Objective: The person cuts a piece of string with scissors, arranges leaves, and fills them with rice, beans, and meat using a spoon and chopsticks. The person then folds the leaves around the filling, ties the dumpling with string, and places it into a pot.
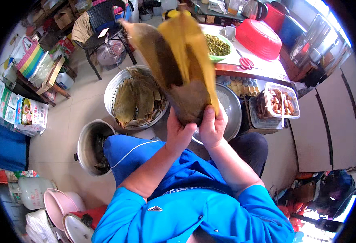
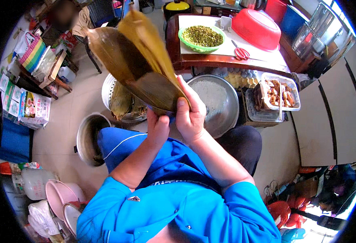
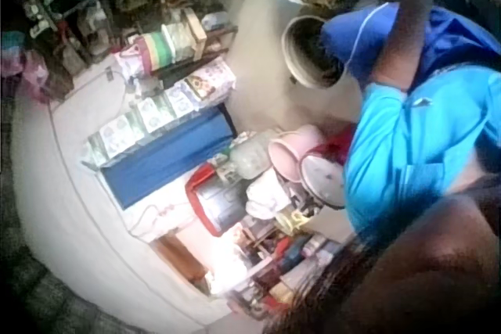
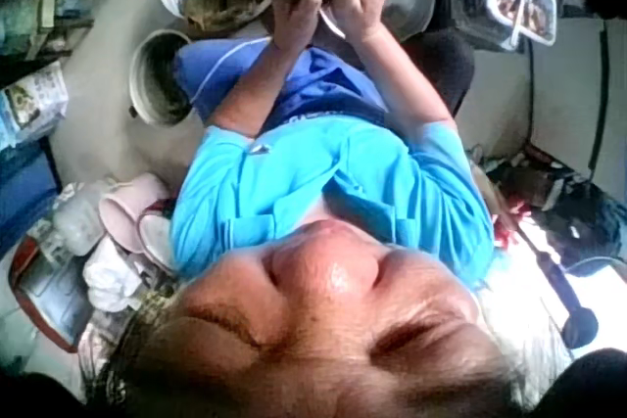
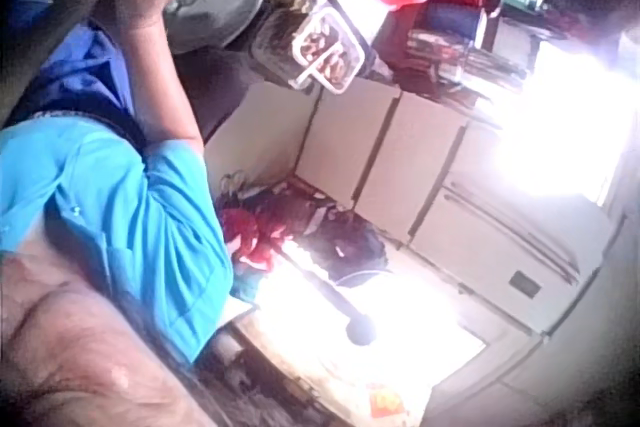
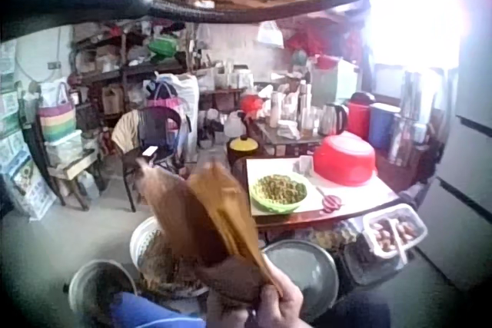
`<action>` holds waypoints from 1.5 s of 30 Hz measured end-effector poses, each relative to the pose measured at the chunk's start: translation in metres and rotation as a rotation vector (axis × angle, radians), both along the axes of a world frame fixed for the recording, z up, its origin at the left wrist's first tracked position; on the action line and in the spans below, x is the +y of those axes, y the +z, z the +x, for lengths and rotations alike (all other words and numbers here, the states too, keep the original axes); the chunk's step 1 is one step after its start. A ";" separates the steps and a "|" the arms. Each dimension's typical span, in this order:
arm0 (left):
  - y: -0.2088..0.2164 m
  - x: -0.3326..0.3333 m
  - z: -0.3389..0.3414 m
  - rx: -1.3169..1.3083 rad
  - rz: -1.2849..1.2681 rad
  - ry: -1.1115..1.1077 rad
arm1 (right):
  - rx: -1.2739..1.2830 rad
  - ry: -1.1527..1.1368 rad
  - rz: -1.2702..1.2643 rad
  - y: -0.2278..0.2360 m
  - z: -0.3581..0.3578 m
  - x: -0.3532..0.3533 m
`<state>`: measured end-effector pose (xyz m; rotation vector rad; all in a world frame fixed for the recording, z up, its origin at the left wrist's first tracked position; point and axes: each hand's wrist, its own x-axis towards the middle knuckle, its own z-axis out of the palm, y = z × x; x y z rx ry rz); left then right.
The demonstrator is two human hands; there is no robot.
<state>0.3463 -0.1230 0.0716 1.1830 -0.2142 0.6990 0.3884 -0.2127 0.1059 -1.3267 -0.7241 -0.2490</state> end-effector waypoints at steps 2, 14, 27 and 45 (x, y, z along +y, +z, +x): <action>0.019 -0.005 -0.001 -0.070 -0.006 -0.047 | 0.132 0.039 0.097 -0.017 0.006 -0.005; 0.028 0.003 -0.001 0.082 -0.067 -0.164 | -0.547 -0.113 -0.123 0.006 0.017 -0.016; 0.021 -0.010 0.011 -0.049 -0.055 -0.186 | -0.596 -0.303 -0.108 0.005 0.013 -0.010; -0.001 -0.004 0.030 0.409 -0.278 -0.171 | 0.585 -0.147 0.063 -0.062 0.021 0.007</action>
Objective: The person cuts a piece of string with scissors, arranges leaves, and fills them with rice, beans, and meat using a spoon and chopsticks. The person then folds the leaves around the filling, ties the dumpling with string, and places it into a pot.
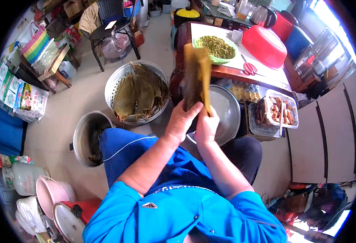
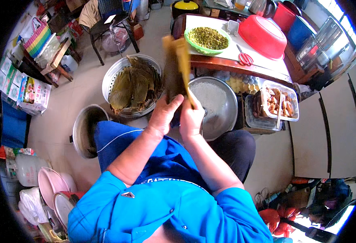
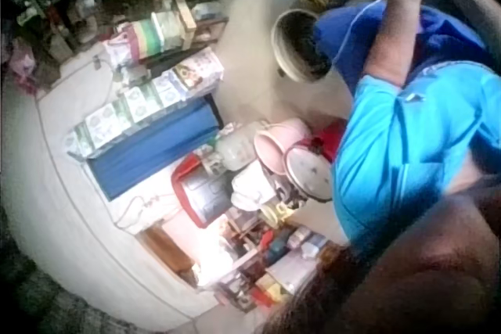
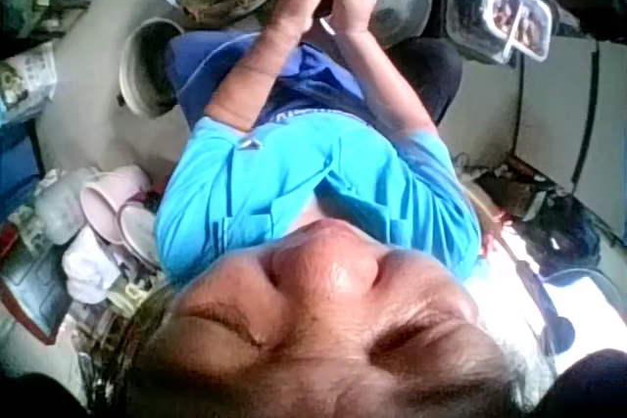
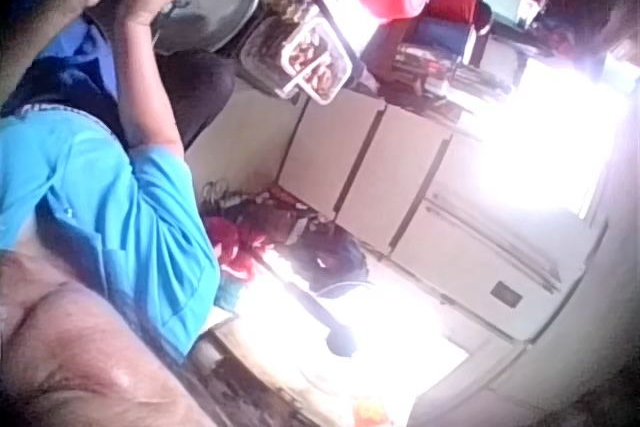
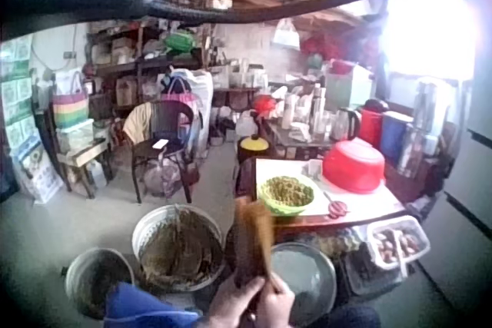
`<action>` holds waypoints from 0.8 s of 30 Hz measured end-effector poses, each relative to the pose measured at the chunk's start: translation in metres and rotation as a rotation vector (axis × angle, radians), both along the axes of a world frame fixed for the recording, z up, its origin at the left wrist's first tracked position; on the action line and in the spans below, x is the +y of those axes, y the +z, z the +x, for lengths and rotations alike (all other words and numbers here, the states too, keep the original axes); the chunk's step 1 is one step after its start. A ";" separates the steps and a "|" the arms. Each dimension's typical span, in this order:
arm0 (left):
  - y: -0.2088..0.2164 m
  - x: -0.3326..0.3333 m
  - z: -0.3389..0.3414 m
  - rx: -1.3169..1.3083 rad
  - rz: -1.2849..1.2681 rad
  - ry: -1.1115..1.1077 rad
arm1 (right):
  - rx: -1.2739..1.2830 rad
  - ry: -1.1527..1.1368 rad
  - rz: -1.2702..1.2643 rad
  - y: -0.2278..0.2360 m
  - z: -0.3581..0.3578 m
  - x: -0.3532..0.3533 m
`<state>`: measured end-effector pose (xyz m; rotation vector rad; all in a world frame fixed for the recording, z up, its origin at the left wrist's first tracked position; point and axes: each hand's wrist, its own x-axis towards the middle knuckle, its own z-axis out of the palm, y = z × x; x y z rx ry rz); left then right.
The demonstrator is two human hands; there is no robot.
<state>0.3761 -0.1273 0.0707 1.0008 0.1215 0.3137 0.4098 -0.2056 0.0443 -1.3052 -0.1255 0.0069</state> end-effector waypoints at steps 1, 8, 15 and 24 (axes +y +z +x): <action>0.000 0.008 0.000 -0.113 0.004 -0.173 | 0.004 -0.003 -0.004 0.000 0.004 -0.003; -0.021 -0.007 -0.009 -0.126 0.673 0.356 | 0.024 0.008 0.148 0.000 -0.008 -0.001; -0.023 -0.019 -0.014 -0.039 0.537 0.409 | -0.140 0.039 0.137 0.003 -0.015 -0.003; -0.020 -0.022 -0.010 -0.062 0.498 0.484 | -0.250 0.057 0.111 -0.004 -0.011 -0.005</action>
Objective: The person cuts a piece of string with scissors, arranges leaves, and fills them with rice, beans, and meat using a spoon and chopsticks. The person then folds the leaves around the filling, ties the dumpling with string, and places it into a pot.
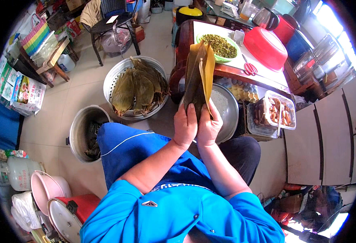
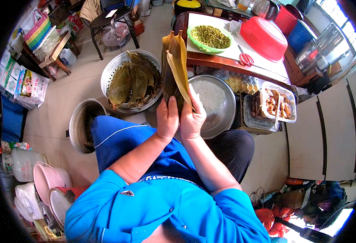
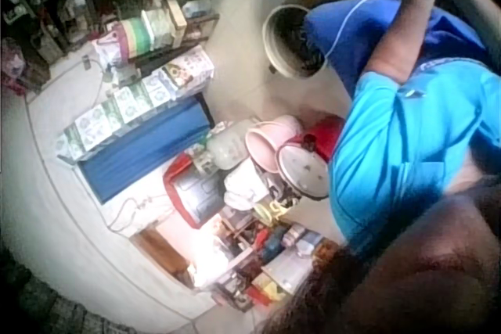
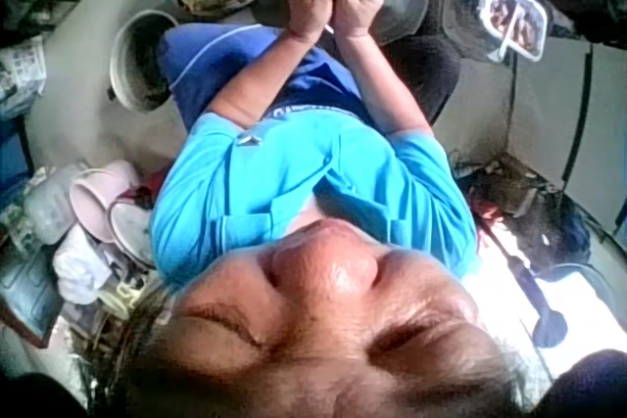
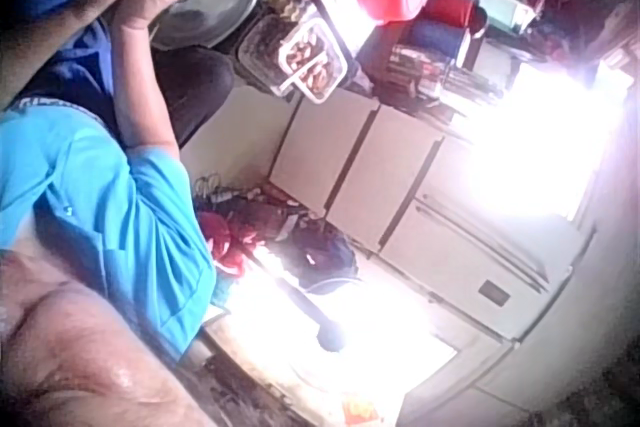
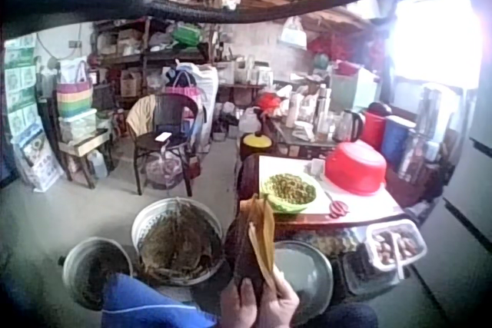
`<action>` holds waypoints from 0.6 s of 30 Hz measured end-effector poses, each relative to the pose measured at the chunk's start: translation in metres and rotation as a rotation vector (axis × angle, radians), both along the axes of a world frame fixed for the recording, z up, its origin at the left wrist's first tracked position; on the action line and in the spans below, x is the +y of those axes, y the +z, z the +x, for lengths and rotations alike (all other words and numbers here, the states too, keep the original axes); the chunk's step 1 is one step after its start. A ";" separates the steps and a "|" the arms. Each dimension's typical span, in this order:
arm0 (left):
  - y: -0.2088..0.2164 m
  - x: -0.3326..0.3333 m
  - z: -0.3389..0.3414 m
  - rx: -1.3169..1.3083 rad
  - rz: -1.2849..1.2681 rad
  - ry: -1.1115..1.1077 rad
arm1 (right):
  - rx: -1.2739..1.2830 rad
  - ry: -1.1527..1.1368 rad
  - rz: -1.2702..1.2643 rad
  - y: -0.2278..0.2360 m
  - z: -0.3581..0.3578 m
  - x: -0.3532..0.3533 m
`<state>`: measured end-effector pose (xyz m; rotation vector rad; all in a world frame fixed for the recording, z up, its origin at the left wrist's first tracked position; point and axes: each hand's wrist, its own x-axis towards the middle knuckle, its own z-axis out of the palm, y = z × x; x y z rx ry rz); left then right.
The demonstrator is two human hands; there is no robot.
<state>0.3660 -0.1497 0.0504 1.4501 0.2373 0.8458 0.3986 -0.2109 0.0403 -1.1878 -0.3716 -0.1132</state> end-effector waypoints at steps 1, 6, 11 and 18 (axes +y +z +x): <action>0.002 0.000 0.000 0.002 -0.002 0.000 | -0.067 -0.032 -0.081 0.001 0.001 0.000; 0.005 0.005 0.002 0.007 -0.628 -0.181 | -0.290 -0.142 -0.327 0.002 -0.004 0.006; 0.000 0.009 0.009 0.057 -0.596 -0.218 | -0.039 -0.106 -0.228 -0.011 0.007 0.007; -0.026 0.014 0.000 0.022 -0.176 -0.215 | -0.034 -0.052 -0.300 -0.003 0.010 -0.003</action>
